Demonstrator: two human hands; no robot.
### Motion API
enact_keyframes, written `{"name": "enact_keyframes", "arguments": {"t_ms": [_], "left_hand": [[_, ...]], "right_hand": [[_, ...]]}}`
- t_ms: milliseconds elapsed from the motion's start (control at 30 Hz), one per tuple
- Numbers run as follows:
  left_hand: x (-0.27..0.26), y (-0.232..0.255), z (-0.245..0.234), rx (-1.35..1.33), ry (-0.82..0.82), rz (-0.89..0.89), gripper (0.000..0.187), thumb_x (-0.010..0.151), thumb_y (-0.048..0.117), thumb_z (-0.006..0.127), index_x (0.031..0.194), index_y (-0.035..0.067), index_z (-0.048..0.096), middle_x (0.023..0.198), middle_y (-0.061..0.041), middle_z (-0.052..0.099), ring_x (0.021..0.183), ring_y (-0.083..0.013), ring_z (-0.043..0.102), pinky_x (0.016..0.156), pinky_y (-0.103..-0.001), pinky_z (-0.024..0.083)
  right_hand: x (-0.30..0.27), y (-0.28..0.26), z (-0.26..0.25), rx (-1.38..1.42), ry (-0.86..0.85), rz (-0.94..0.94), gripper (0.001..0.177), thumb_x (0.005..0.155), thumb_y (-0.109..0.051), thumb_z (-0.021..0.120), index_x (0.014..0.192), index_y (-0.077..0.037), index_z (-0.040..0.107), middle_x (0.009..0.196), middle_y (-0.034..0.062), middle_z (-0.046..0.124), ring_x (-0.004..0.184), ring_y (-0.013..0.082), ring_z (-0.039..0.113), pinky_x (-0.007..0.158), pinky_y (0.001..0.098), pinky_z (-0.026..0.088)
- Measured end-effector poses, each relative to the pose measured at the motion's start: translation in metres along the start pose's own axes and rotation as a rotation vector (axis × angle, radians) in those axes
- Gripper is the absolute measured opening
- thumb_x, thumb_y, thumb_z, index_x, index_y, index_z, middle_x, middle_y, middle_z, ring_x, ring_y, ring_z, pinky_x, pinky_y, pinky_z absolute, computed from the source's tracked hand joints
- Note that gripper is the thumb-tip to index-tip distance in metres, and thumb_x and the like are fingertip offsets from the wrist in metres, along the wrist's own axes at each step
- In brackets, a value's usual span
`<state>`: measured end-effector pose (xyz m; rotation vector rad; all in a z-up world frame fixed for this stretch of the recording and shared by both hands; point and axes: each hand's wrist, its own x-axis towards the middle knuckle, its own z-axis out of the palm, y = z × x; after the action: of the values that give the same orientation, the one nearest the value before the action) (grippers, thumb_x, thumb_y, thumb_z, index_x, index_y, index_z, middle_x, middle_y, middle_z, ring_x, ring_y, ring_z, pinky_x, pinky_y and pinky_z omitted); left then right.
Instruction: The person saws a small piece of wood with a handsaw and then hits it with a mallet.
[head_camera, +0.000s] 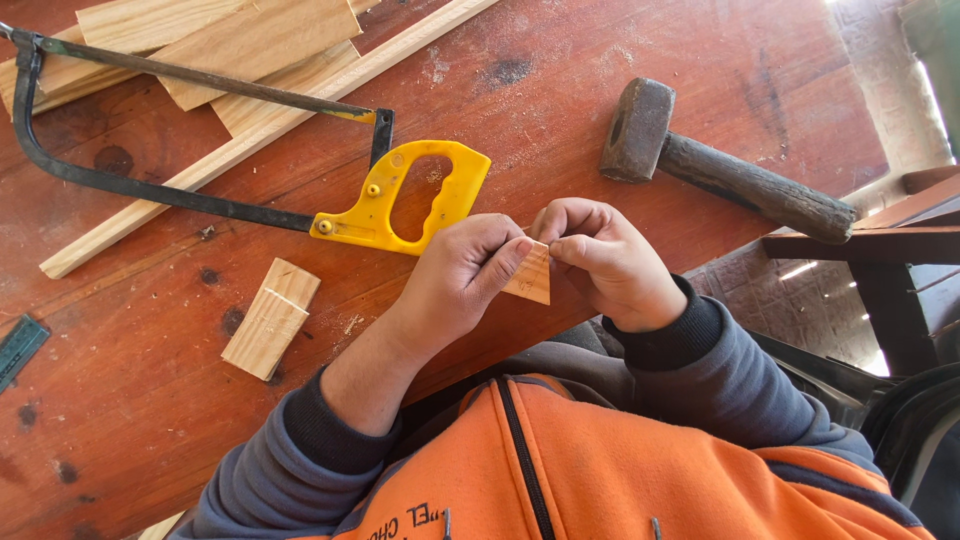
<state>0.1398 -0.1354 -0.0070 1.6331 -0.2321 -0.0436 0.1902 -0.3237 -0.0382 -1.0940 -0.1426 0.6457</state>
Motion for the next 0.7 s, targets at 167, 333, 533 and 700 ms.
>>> {"name": "enact_keyframes", "arguments": {"t_ms": [167, 333, 533, 700], "left_hand": [[0.000, -0.001, 0.001, -0.012, -0.010, 0.004, 0.034, 0.107, 0.020, 0.049, 0.075, 0.011, 0.056, 0.066, -0.008, 0.046, 0.066, -0.0191, 0.047, 0.069, -0.033, 0.047], [-0.001, 0.002, 0.002, 0.003, -0.019, 0.022, 0.033, 0.108, 0.020, 0.046, 0.077, 0.011, 0.056, 0.069, -0.009, 0.049, 0.067, -0.0212, 0.050, 0.071, -0.034, 0.048], [-0.005, 0.002, 0.002, 0.152, 0.054, 0.017, 0.029, 0.107, 0.022, 0.046, 0.085, 0.009, 0.059, 0.071, -0.014, 0.053, 0.068, -0.0299, 0.057, 0.071, -0.039, 0.052], [-0.009, 0.005, 0.007, 0.222, 0.130, 0.011, 0.025, 0.107, 0.021, 0.045, 0.090, 0.007, 0.058, 0.073, -0.022, 0.055, 0.072, -0.0442, 0.061, 0.071, -0.048, 0.053]], "right_hand": [[0.001, 0.004, -0.007, 0.023, -0.020, 0.022, 0.010, 0.075, -0.006, 0.069, 0.077, 0.001, 0.063, 0.065, 0.0075, 0.056, 0.065, 0.0116, 0.055, 0.058, 0.0221, 0.044], [0.000, 0.003, -0.009, 0.043, -0.037, 0.034, 0.012, 0.076, -0.007, 0.070, 0.078, 0.002, 0.064, 0.062, 0.0085, 0.057, 0.065, 0.0119, 0.055, 0.058, 0.0228, 0.044], [-0.011, -0.022, 0.007, -0.264, -0.023, -0.048, 0.013, 0.089, -0.009, 0.067, 0.086, 0.002, 0.071, 0.069, 0.0111, 0.067, 0.069, 0.0113, 0.057, 0.065, 0.0236, 0.046], [-0.018, -0.014, 0.017, -0.600, 0.030, -0.212, 0.021, 0.100, -0.019, 0.063, 0.092, -0.002, 0.074, 0.079, 0.0096, 0.069, 0.075, 0.0111, 0.053, 0.068, 0.0252, 0.043]]}}
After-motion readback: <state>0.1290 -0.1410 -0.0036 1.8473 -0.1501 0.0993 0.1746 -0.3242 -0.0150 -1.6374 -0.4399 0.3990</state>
